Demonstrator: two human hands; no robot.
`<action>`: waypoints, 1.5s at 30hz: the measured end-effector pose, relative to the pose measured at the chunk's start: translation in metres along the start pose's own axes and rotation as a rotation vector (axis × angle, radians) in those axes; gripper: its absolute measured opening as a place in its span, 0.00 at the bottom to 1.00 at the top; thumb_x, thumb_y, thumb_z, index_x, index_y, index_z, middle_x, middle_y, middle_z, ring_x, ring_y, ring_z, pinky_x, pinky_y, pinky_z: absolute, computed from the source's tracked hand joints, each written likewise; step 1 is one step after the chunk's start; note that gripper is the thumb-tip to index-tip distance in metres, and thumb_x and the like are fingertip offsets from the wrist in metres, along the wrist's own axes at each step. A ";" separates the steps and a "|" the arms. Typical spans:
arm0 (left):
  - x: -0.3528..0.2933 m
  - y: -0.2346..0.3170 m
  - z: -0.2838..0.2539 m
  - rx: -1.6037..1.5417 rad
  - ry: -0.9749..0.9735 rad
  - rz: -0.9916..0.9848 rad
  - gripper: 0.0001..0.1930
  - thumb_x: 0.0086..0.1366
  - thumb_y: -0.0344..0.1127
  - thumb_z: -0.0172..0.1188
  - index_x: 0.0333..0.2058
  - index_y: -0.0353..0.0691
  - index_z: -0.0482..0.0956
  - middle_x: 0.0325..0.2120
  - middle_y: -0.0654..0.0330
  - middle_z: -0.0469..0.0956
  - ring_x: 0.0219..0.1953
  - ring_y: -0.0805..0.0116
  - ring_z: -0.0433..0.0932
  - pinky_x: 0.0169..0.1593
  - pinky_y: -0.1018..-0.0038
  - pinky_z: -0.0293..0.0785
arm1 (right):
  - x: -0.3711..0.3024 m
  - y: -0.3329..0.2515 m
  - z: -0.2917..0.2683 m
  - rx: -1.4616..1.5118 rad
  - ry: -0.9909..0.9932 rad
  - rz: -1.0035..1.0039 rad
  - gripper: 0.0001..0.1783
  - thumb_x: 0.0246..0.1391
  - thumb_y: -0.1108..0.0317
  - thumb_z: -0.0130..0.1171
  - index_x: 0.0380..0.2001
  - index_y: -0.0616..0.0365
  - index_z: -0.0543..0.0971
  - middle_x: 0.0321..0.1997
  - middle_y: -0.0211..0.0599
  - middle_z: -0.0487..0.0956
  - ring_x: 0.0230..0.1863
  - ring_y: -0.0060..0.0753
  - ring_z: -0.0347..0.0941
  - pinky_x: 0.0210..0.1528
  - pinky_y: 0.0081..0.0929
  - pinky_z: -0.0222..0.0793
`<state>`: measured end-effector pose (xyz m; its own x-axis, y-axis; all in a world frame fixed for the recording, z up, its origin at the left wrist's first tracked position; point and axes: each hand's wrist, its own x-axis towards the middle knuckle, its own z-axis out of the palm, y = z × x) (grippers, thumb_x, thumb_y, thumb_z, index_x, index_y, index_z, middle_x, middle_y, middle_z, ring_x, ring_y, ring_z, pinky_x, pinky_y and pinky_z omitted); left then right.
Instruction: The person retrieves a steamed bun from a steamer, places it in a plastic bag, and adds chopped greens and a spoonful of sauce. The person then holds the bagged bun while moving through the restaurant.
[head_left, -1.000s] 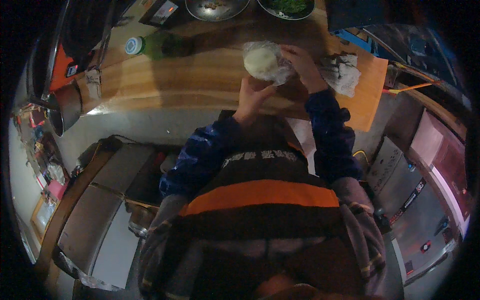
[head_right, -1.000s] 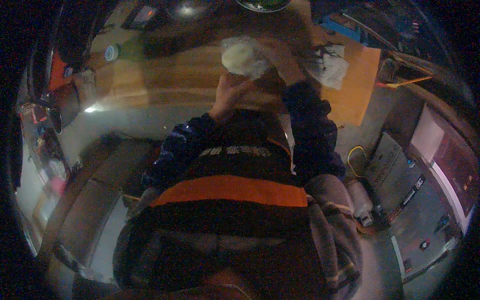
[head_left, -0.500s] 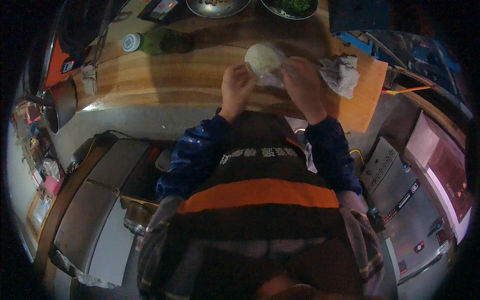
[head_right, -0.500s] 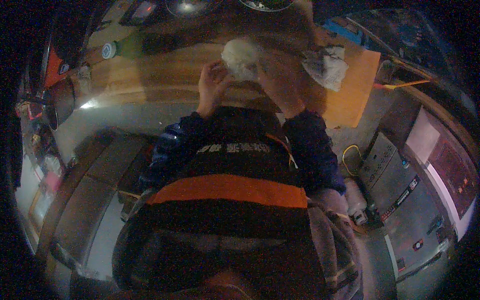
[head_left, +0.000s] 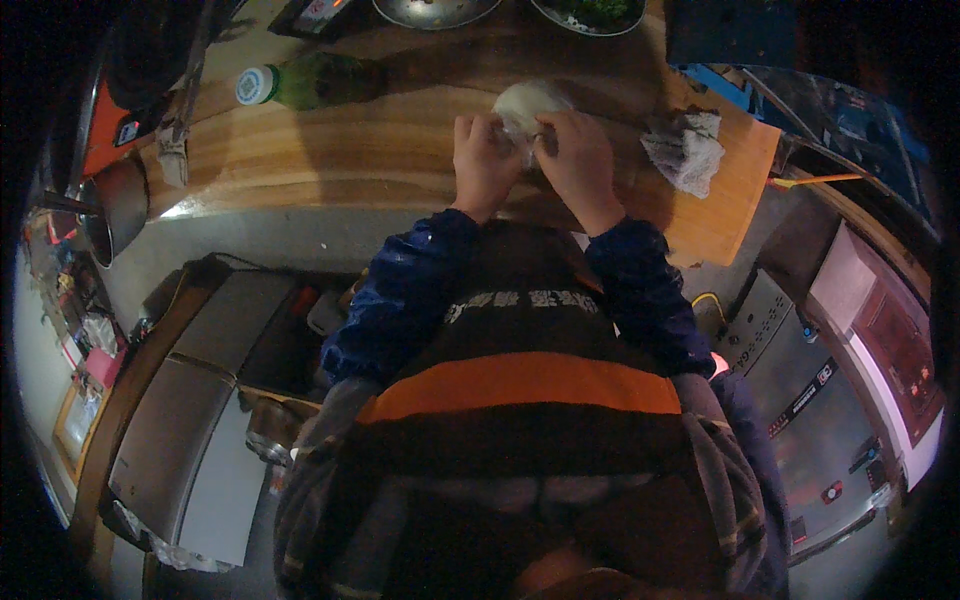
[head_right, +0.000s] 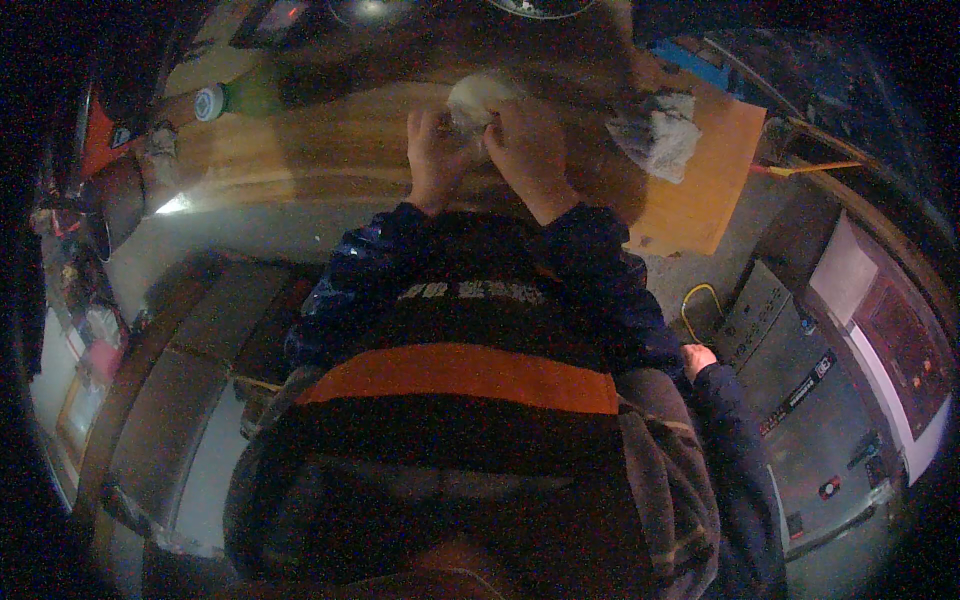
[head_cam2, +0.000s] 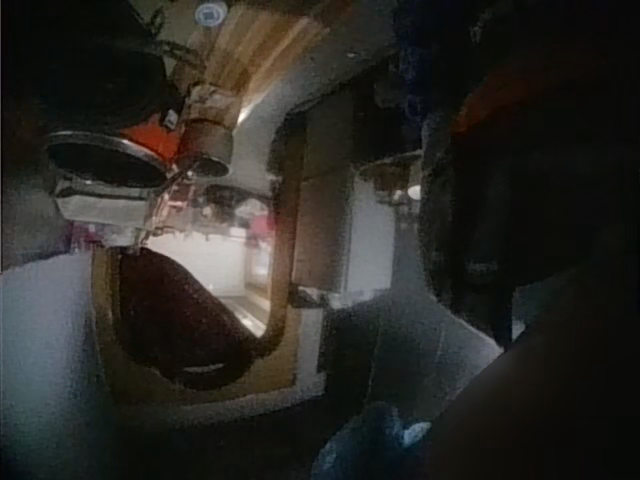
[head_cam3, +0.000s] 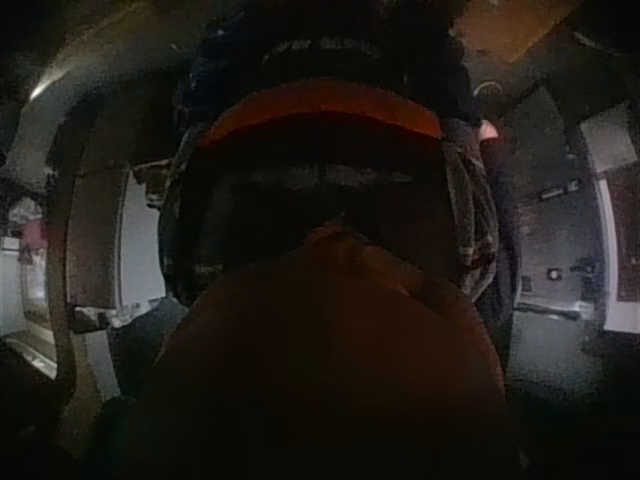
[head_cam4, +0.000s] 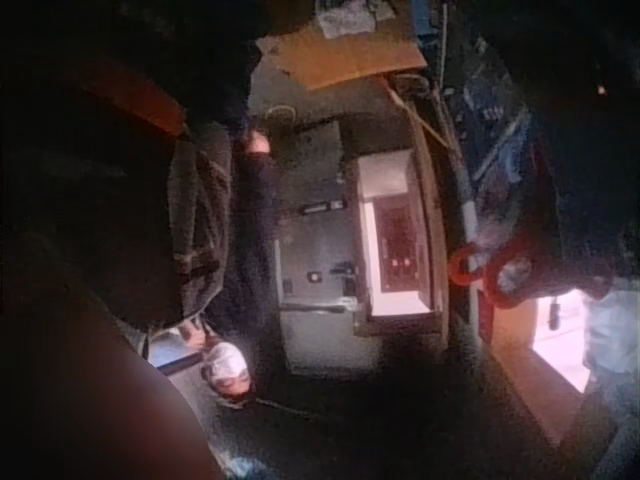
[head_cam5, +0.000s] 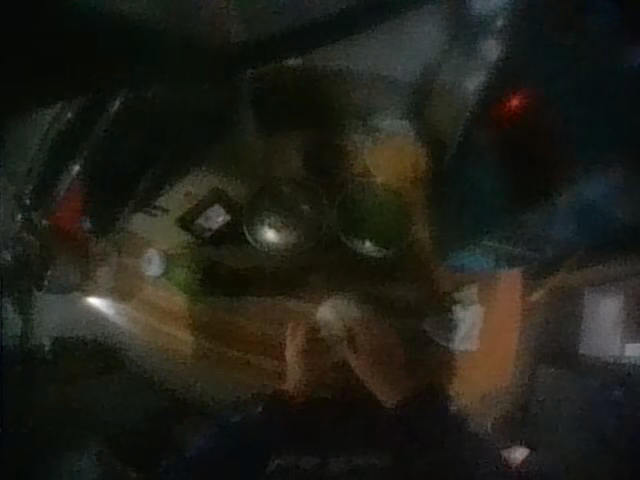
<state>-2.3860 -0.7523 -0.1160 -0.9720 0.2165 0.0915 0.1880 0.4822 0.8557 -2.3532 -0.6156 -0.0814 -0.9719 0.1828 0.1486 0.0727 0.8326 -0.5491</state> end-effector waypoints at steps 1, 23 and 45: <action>0.001 0.000 0.001 0.017 -0.007 -0.006 0.17 0.45 0.30 0.67 0.35 0.36 0.72 0.34 0.52 0.68 0.34 0.55 0.71 0.35 0.67 0.70 | -0.001 0.001 0.002 -0.004 0.022 0.010 0.15 0.41 0.71 0.62 0.37 0.51 0.77 0.36 0.39 0.77 0.41 0.45 0.72 0.44 0.38 0.68; 0.002 -0.009 -0.008 -0.106 -0.222 0.066 0.33 0.44 0.31 0.67 0.50 0.35 0.64 0.43 0.47 0.67 0.48 0.47 0.66 0.51 0.62 0.65 | -0.004 0.015 -0.028 0.061 -0.083 0.068 0.13 0.46 0.63 0.64 0.36 0.54 0.79 0.40 0.40 0.77 0.44 0.46 0.72 0.47 0.35 0.67; 0.012 -0.016 -0.005 -0.202 -0.299 0.004 0.33 0.45 0.29 0.66 0.52 0.36 0.66 0.49 0.47 0.68 0.53 0.46 0.66 0.57 0.62 0.63 | -0.016 0.032 -0.029 0.575 -0.073 0.642 0.13 0.50 0.65 0.61 0.36 0.62 0.81 0.34 0.33 0.80 0.36 0.22 0.74 0.41 0.19 0.67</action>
<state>-2.4019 -0.7615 -0.1262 -0.8812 0.4716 -0.0321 0.1313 0.3096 0.9418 -2.3292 -0.5765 -0.0772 -0.7951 0.4763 -0.3753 0.5071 0.1828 -0.8423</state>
